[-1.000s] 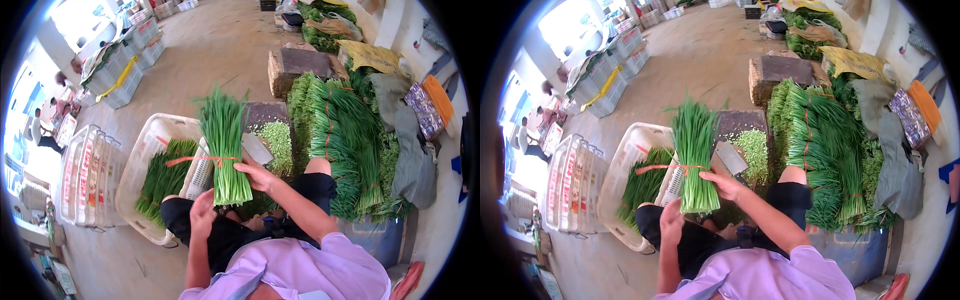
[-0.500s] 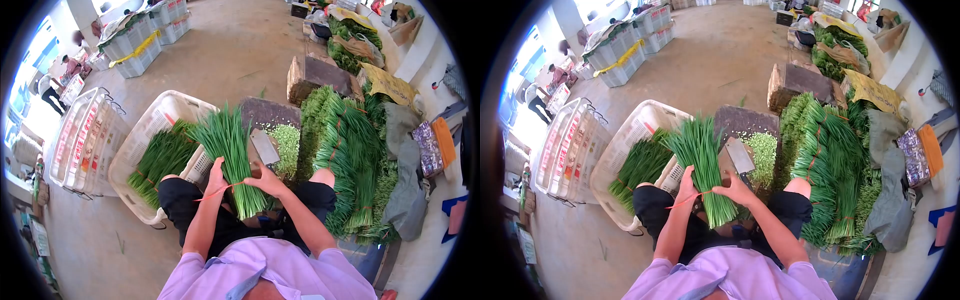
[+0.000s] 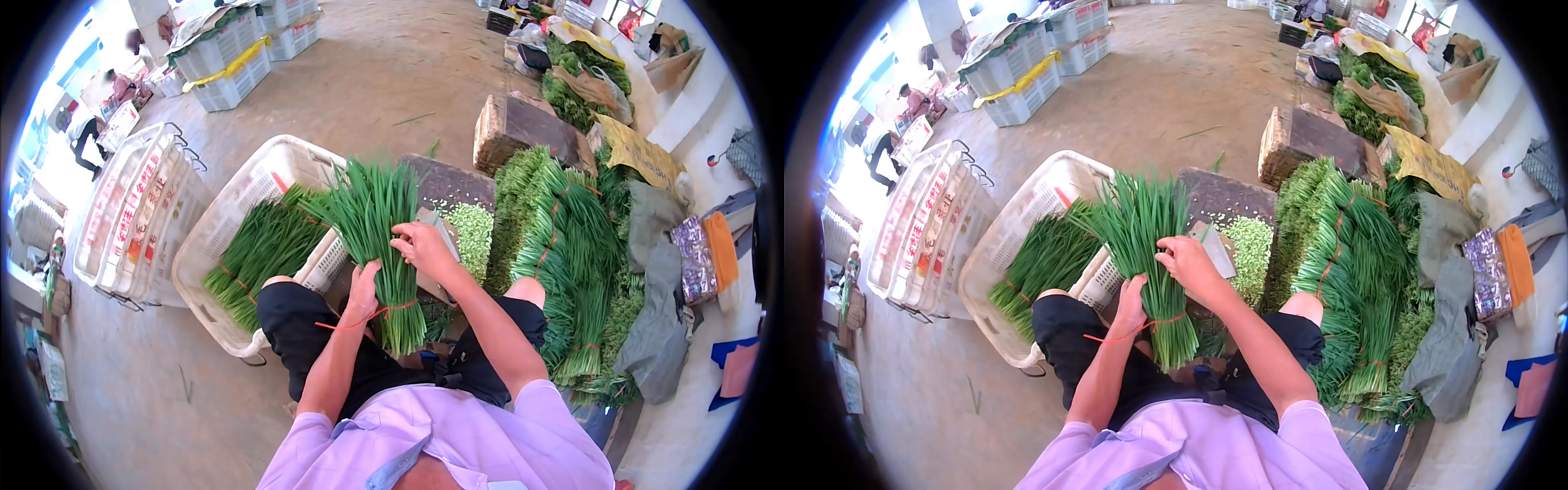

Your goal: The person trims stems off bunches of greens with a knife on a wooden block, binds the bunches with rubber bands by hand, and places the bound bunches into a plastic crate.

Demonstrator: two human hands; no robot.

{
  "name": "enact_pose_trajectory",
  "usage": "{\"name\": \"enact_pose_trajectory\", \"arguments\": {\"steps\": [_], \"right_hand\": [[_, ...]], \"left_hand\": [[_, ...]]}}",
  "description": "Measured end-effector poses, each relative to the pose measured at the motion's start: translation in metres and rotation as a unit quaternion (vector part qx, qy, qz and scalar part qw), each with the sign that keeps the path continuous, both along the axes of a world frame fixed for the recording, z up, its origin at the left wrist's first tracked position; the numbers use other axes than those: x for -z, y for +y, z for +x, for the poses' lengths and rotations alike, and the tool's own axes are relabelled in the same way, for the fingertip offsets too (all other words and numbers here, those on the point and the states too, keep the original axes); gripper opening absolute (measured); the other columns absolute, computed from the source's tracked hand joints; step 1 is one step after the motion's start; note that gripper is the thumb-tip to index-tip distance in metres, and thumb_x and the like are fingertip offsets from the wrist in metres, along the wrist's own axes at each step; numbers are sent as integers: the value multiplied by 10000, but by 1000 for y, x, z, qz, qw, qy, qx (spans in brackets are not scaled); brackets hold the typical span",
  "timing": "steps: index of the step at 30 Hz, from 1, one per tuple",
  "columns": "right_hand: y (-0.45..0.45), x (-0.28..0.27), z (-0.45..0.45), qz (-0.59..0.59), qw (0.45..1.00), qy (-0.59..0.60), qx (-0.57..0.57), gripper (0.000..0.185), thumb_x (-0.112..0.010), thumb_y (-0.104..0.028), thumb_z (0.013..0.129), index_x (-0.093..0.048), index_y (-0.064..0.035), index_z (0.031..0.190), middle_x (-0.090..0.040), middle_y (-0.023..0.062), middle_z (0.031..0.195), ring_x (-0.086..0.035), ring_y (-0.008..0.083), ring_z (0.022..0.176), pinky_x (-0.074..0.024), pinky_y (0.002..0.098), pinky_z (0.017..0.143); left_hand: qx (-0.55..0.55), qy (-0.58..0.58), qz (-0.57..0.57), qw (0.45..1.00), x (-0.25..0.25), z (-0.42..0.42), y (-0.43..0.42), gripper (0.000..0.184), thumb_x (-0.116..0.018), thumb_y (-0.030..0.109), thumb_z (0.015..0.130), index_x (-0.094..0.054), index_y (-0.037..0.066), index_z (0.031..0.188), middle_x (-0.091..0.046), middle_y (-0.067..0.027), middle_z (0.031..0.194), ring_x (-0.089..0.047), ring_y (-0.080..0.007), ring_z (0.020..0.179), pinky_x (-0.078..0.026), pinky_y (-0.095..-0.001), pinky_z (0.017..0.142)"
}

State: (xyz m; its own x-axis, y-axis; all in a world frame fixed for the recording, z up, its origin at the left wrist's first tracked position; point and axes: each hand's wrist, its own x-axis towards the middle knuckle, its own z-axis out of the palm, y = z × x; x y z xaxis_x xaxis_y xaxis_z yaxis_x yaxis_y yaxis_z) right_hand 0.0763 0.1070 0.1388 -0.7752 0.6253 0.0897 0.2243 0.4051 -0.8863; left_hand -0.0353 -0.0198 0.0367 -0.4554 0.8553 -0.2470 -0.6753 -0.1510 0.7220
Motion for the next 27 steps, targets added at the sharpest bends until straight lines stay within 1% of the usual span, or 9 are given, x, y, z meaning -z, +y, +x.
{"name": "enact_pose_trajectory", "arguments": {"steps": [6,8,9,10,12,16,23,25,27], "right_hand": [[6,8,15,-303,952,34,7,150,-635,-142,969,-662,1,1000,-685,64,887,-637,106,644,-554,250,591],[8,11,19,-543,804,234,63,108,-589,-110,991,-640,-16,1009,-682,64,893,-653,113,669,-573,250,613],[-1,-7,17,-442,870,199,89,141,-562,-69,996,-631,6,1094,-680,71,901,-670,126,698,-581,259,633],[0,-6,15,-442,870,199,89,141,-562,-69,996,-631,6,1094,-680,71,901,-670,126,698,-581,259,633],[3,-5,14,-215,965,129,78,186,-568,-58,991,-625,21,1150,-683,87,925,-682,137,716,-585,265,637],[8,-15,14,-97,991,57,69,199,-606,-64,968,-640,49,1127,-687,87,857,-671,131,669,-567,260,598],[16,-15,12,-87,993,-44,70,173,-589,-110,979,-631,47,1040,-665,72,779,-646,125,607,-562,276,585],[17,-14,15,-302,946,94,78,129,-624,-117,975,-633,8,946,-624,28,738,-609,104,564,-534,252,537],[20,-16,23,-366,912,177,57,132,-626,-132,979,-632,-8,934,-608,17,722,-596,100,552,-532,247,533]], "left_hand": [[24,9,24,999,3,1,3,349,-546,146,923,-587,-39,1217,-681,-110,1078,-687,-206,909,-566,-352,829],[20,5,13,1000,-4,2,1,355,-555,138,908,-586,-40,1214,-679,-106,1079,-686,-203,909,-565,-347,833],[20,5,12,1000,-2,3,1,360,-556,127,898,-585,-43,1213,-678,-106,1084,-685,-204,912,-564,-347,839],[20,5,12,1000,0,3,2,360,-556,127,898,-585,-43,1213,-678,-106,1084,-685,-204,912,-564,-347,839],[22,17,26,999,1,5,2,344,-566,130,905,-617,-35,1203,-691,-94,1073,-688,-183,907,-564,-319,801],[30,17,24,999,0,6,2,347,-566,125,898,-618,-36,1201,-689,-91,1076,-684,-182,907,-560,-318,809],[33,71,7,997,5,7,1,344,-567,119,891,-622,-30,1197,-687,-79,1070,-666,-165,904,-545,-319,814],[28,86,8,996,1,6,0,339,-571,117,889,-627,-29,1190,-687,-75,1064,-663,-162,900,-540,-317,815],[34,130,-11,991,-2,6,-3,296,-569,108,895,-638,-15,1155,-686,-76,1054,-661,-160,888,-535,-310,814]]}}
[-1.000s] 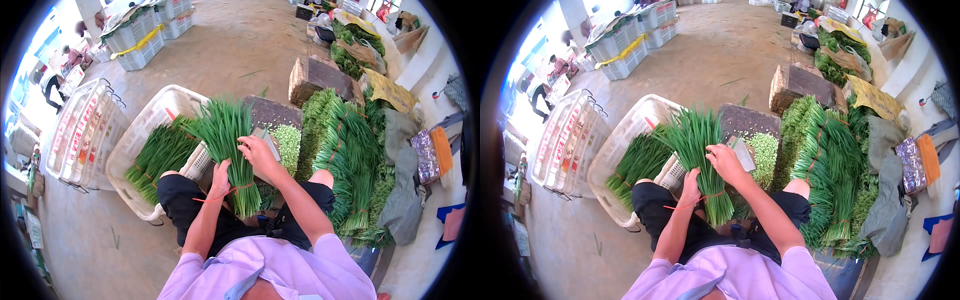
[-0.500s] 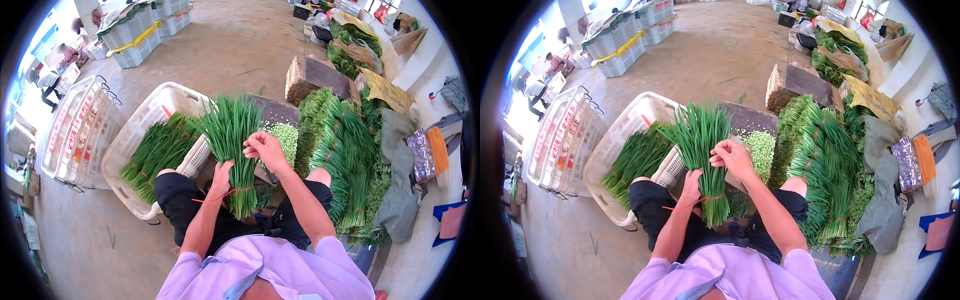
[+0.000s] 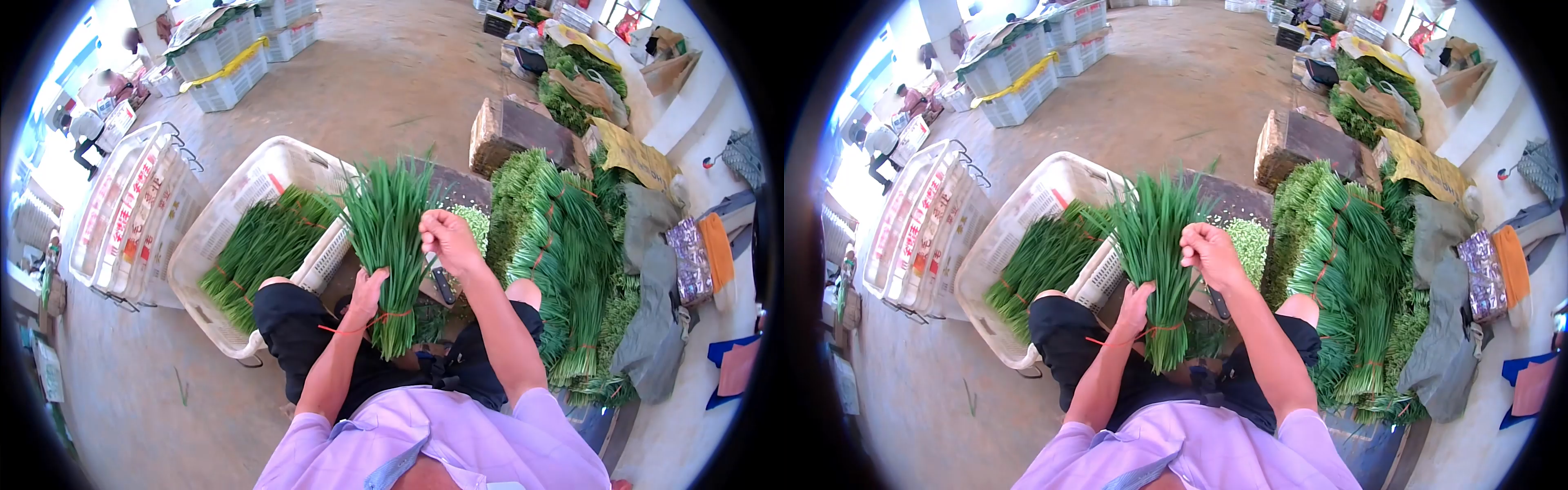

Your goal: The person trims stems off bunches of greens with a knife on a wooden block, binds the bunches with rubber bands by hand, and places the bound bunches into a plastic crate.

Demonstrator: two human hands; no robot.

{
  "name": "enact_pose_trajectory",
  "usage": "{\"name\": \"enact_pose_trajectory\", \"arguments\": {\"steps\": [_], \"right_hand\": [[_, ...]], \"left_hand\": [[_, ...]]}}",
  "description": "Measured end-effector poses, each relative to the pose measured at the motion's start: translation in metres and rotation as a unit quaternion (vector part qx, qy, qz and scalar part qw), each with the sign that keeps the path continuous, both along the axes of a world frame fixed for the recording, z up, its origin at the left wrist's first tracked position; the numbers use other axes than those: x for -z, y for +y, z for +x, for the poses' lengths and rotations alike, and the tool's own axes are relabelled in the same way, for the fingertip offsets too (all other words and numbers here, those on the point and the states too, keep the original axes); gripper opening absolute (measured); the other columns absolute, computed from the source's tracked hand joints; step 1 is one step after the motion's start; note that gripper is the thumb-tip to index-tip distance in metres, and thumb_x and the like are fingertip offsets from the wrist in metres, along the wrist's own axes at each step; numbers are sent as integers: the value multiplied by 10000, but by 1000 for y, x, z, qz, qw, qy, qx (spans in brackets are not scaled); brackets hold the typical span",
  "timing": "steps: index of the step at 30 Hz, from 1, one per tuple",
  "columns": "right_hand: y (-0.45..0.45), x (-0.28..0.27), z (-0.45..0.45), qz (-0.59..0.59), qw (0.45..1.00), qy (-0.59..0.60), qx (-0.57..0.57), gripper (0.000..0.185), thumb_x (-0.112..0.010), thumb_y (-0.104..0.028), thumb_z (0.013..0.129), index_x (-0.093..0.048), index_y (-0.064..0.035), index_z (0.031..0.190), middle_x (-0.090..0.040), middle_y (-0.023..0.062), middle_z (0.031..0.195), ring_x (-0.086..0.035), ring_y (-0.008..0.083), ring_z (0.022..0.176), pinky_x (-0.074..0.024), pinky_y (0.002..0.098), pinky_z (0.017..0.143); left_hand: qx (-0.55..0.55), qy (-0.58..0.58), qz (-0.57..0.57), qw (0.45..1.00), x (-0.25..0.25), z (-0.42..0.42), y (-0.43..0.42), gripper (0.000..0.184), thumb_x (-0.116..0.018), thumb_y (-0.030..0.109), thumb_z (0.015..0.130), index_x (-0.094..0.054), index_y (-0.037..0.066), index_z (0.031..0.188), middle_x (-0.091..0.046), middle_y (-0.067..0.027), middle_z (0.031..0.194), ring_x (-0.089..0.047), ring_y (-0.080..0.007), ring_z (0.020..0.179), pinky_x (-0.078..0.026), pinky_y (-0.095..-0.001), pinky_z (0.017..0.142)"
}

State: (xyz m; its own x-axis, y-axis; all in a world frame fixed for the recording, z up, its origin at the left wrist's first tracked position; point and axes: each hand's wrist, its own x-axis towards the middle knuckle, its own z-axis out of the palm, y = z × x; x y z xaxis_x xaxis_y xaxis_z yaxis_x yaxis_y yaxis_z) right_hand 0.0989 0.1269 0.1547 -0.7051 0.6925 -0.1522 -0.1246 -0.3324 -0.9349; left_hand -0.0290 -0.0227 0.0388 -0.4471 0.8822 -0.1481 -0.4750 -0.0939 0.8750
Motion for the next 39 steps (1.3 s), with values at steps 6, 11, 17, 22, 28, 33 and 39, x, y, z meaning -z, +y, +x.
{"name": "enact_pose_trajectory", "arguments": {"steps": [6,11,17,22,28,33,39], "right_hand": [[4,-20,18,123,991,-19,45,91,-636,-67,960,-667,18,969,-651,30,777,-640,98,626,-592,265,587],[7,-22,28,235,961,-145,28,199,-642,-65,942,-677,48,1103,-681,58,782,-663,114,634,-568,270,573],[-6,-9,21,305,920,-246,-13,221,-634,-53,925,-665,68,1108,-687,132,755,-678,151,607,-565,286,566],[-1,9,22,198,962,-190,-19,158,-611,-79,960,-648,54,1037,-677,87,758,-679,151,622,-577,288,561],[8,-25,5,106,994,1,40,107,-603,-93,986,-634,8,969,-650,39,822,-683,138,726,-587,265,633],[15,-80,-36,465,876,-123,-36,189,-660,-92,933,-673,24,1081,-692,86,853,-688,134,735,-569,266,652],[34,-88,-91,695,693,-177,-72,234,-632,-99,833,-720,-12,1031,-702,208,941,-665,392,928,-536,463,844]], "left_hand": [[3,4,9,1000,9,7,6,276,-572,81,889,-657,-24,1130,-695,-72,1039,-662,-157,898,-535,-313,827],[14,-11,23,1000,1,8,4,300,-570,78,889,-655,-28,1156,-701,-83,1059,-672,-165,924,-544,-325,838],[13,-7,9,1000,7,9,4,297,-568,82,888,-649,-21,1155,-697,-77,1046,-670,-167,911,-546,-322,827],[10,13,5,1000,9,7,3,303,-577,77,883,-635,-21,1163,-689,-70,1043,-663,-161,896,-542,-315,818],[29,51,11,998,16,12,5,305,-570,47,876,-634,-29,1164,-690,-70,1043,-650,-151,910,-532,-311,834],[42,78,-11,996,17,16,7,338,-610,65,866,-620,-39,1188,-698,-74,1083,-638,-148,967,-508,-316,893],[47,94,11,994,20,21,7,334,-610,51,868,-618,-40,1190,-694,-69,1086,-636,-140,971,-506,-304,891]]}}
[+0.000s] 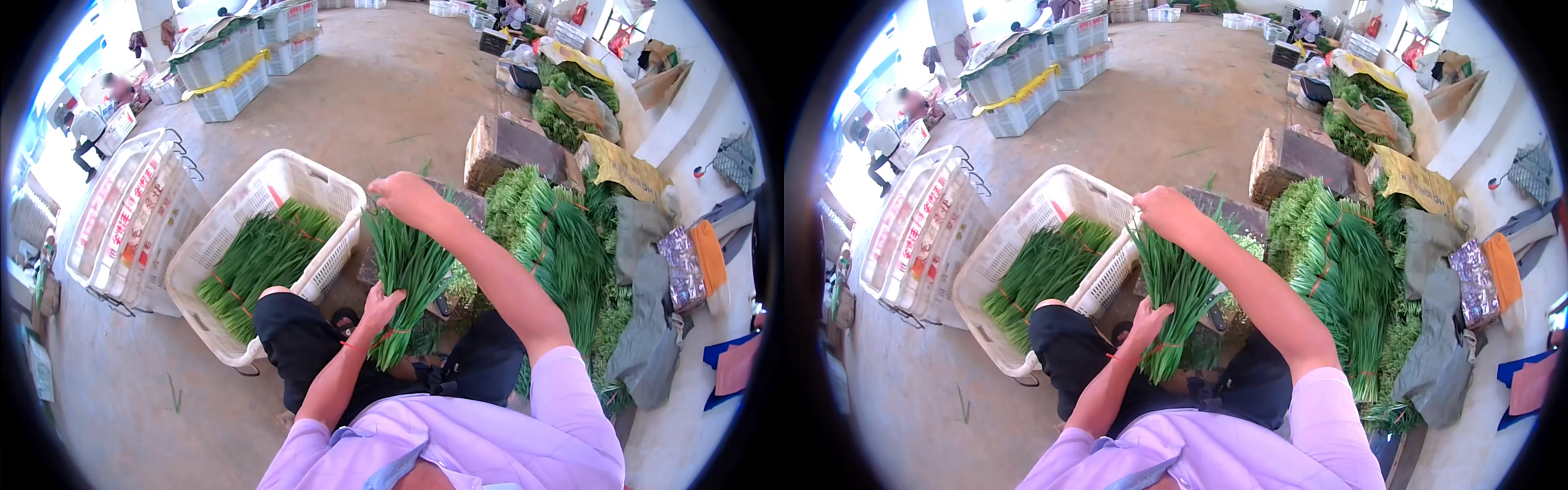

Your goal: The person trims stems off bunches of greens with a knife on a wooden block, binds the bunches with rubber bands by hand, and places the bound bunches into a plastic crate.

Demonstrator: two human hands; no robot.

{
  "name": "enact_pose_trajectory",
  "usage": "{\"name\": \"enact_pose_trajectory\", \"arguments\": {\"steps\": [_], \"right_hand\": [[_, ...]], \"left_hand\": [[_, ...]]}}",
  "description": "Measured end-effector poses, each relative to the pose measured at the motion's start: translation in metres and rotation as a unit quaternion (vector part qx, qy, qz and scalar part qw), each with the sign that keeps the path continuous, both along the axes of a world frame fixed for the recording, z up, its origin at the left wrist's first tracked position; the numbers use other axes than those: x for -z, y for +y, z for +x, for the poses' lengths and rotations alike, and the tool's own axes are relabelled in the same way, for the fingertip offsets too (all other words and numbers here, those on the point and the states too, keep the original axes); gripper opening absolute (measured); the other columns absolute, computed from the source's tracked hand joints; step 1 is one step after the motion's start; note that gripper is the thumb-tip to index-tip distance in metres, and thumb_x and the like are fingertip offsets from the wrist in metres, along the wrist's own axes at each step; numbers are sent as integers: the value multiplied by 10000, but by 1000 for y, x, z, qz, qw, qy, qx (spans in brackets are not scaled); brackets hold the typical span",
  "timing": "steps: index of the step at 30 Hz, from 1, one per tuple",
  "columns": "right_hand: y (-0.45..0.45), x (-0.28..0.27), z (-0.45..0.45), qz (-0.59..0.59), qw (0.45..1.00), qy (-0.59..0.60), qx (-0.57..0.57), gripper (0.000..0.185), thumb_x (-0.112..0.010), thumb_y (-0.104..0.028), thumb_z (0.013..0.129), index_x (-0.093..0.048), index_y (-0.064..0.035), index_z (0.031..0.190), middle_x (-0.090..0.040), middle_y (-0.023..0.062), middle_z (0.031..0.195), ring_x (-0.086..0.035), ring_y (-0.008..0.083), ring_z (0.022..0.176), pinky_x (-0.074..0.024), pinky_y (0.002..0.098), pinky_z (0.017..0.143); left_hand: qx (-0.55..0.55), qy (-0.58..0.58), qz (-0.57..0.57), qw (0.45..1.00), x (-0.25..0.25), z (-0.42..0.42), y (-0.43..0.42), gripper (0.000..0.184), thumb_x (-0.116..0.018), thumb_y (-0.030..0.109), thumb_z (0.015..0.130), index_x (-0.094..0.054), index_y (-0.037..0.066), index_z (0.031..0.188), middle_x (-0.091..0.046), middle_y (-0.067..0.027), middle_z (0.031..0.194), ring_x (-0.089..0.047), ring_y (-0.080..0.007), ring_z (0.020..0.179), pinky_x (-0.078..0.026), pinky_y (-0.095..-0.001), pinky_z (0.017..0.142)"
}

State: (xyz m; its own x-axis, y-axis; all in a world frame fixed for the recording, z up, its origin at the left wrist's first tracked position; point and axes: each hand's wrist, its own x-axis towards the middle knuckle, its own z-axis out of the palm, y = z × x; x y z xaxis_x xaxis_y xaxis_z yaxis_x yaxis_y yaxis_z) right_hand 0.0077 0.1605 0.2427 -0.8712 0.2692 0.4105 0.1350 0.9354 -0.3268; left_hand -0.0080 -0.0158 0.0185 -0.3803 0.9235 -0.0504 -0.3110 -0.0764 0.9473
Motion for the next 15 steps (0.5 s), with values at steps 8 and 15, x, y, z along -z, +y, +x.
{"name": "enact_pose_trajectory", "arguments": {"steps": [8,15], "right_hand": [[20,-40,33,-524,818,238,-13,88,-623,-76,946,-671,-16,989,-692,79,815,-667,127,653,-562,278,583],[-30,72,141,-225,852,-463,-95,752,-807,-352,799,-506,17,1381,-722,199,1044,-709,272,957,-545,381,852]], "left_hand": [[-13,-12,18,1000,9,-2,0,333,-590,58,881,-622,-41,1197,-688,-67,1102,-633,-142,976,-498,-301,902],[-50,-258,-18,965,-7,-23,5,380,-604,237,996,-578,-12,1282,-687,-127,1149,-691,-245,989,-566,-419,895]]}}
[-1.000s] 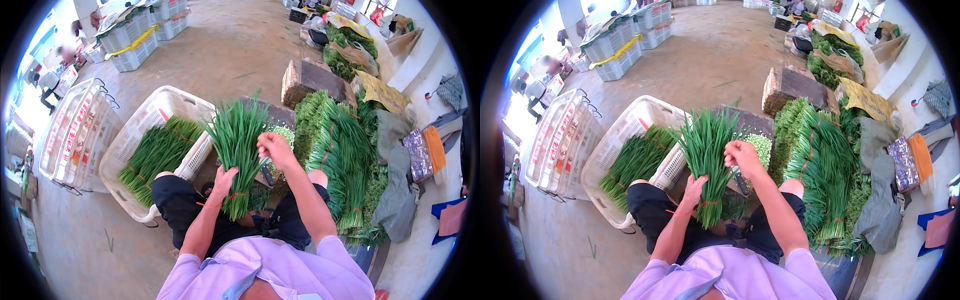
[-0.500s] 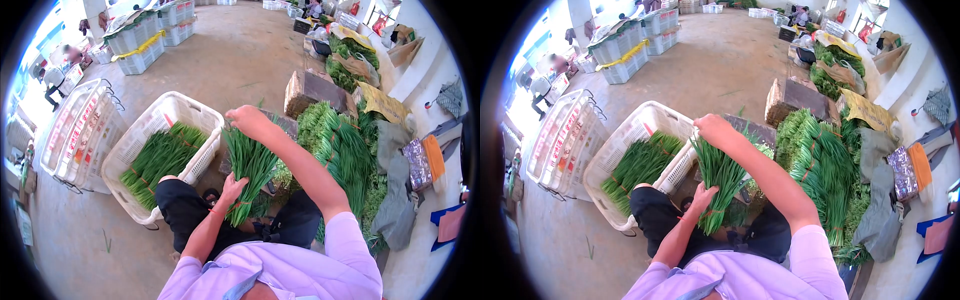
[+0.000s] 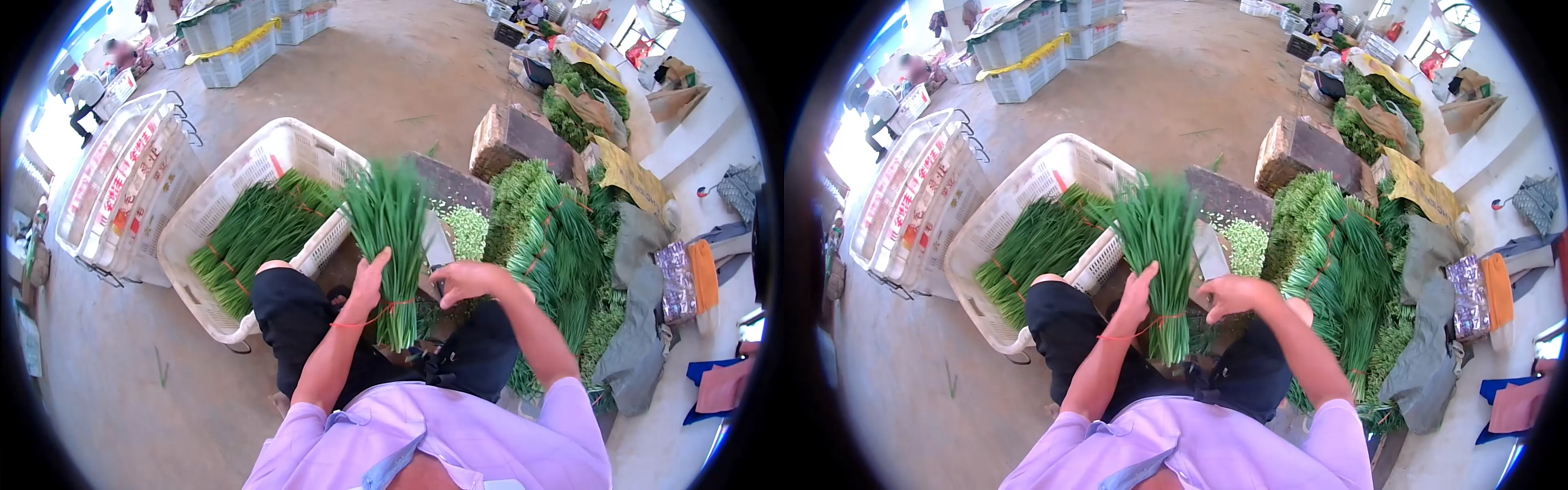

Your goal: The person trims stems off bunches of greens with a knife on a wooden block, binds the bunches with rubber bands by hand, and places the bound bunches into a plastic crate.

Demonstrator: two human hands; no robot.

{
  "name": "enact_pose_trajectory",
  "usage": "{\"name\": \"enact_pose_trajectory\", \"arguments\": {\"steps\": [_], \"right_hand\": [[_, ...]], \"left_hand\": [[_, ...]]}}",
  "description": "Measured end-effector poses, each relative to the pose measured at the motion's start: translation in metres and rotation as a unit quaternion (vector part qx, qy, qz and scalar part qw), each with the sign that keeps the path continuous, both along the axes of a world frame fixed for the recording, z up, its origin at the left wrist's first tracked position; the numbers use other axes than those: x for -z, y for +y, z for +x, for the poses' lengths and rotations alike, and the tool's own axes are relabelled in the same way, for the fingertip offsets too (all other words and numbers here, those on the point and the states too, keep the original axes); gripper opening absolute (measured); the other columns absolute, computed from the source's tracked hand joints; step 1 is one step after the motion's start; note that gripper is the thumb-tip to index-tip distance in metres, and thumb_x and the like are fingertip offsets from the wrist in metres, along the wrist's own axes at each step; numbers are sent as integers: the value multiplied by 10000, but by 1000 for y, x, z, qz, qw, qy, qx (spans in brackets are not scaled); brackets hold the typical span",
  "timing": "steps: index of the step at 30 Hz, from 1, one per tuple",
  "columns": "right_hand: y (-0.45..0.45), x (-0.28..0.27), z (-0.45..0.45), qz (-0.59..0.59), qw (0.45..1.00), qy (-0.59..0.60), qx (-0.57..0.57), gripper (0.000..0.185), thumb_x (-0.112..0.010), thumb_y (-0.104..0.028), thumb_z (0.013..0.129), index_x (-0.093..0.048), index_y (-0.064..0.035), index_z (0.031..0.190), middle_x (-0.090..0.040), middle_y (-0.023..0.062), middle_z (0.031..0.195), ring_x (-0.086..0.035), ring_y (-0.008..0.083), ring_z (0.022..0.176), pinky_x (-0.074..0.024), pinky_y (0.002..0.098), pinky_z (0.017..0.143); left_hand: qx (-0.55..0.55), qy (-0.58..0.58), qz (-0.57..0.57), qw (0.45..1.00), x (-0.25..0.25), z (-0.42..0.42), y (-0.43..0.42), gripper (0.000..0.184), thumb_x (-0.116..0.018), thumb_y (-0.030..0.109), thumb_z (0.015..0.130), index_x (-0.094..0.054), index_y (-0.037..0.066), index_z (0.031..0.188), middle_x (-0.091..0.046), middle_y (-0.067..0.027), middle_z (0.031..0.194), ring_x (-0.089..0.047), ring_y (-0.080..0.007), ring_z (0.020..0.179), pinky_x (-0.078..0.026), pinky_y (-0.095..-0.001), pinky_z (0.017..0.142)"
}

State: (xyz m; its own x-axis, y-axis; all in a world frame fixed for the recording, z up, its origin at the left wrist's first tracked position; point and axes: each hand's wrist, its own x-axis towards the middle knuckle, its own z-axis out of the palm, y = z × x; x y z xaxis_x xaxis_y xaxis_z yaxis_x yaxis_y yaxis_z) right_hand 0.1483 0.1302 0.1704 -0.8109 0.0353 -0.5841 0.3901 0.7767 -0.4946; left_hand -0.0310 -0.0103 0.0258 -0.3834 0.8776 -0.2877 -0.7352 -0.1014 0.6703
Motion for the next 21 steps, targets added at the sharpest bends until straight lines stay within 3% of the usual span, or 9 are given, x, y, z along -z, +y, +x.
{"name": "enact_pose_trajectory", "arguments": {"steps": [1,4,5,11,12,15,16,19,21], "right_hand": [[-6,20,2,128,986,-59,86,969,-834,-474,728,-425,44,1438,-668,261,1182,-662,343,1094,-504,406,959],[-28,64,-6,-63,917,206,337,1153,-806,-520,758,-195,115,1502,-486,341,1390,-500,377,1326,-404,390,1088],[-36,73,-14,-69,915,206,340,1153,-806,-520,758,-195,115,1502,-486,341,1390,-500,377,1326,-404,390,1088],[-42,104,-57,-126,794,383,456,881,-809,-340,803,-346,46,1446,-554,245,1332,-580,326,1211,-442,395,1048],[-34,118,-56,-210,761,392,473,709,-768,-235,854,-408,37,1401,-600,195,1283,-613,277,1144,-478,382,1005],[-14,116,-50,-365,673,398,505,575,-714,-151,900,-441,25,1374,-632,147,1240,-621,236,1124,-490,364,989],[-6,112,-47,-382,670,371,517,515,-677,-118,932,-455,6,1380,-638,120,1235,-628,223,1117,-505,369,975],[8,100,-42,-474,631,360,497,523,-688,-146,933,-464,-13,1386,-642,102,1239,-631,213,1117,-517,375,961],[8,92,-43,-476,631,348,504,536,-683,-162,942,-452,-19,1403,-636,99,1255,-633,213,1120,-524,381,954]], "left_hand": [[4,-1,0,1000,-1,1,0,380,-604,237,996,-578,-12,1282,-687,-127,1149,-691,-245,989,-566,-419,895],[25,-91,53,994,-3,-5,5,512,-610,345,994,-511,9,1368,-622,-155,1294,-640,-273,1143,-526,-452,991],[27,-89,46,995,-2,-2,2,512,-610,345,994,-511,9,1368,-622,-155,1294,-640,-273,1143,-526,-452,991],[27,-73,50,996,-4,-4,-4,593,-643,390,968,-474,37,1414,-574,-123,1370,-559,-275,1248,-438,-460,1083],[46,-61,88,993,-2,-9,-7,748,-723,464,889,-445,43,1442,-535,-111,1413,-509,-261,1300,-402,-447,1106],[75,21,161,984,-22,-19,-17,1010,-791,581,768,-351,38,1498,-490,-116,1452,-462,-255,1343,-382,-438,1108],[52,43,106,992,-21,-22,-17,1198,-816,656,680,-251,39,1539,-465,-124,1471,-419,-257,1374,-362,-434,1115],[86,89,41,991,1,-31,-11,1254,-829,631,682,-156,30,1553,-411,-151,1505,-436,-262,1359,-328,-439,1149],[119,57,58,990,10,-23,-5,1137,-785,626,744,-239,26,1540,-451,-135,1488,-456,-255,1346,-338,-438,1146]]}}
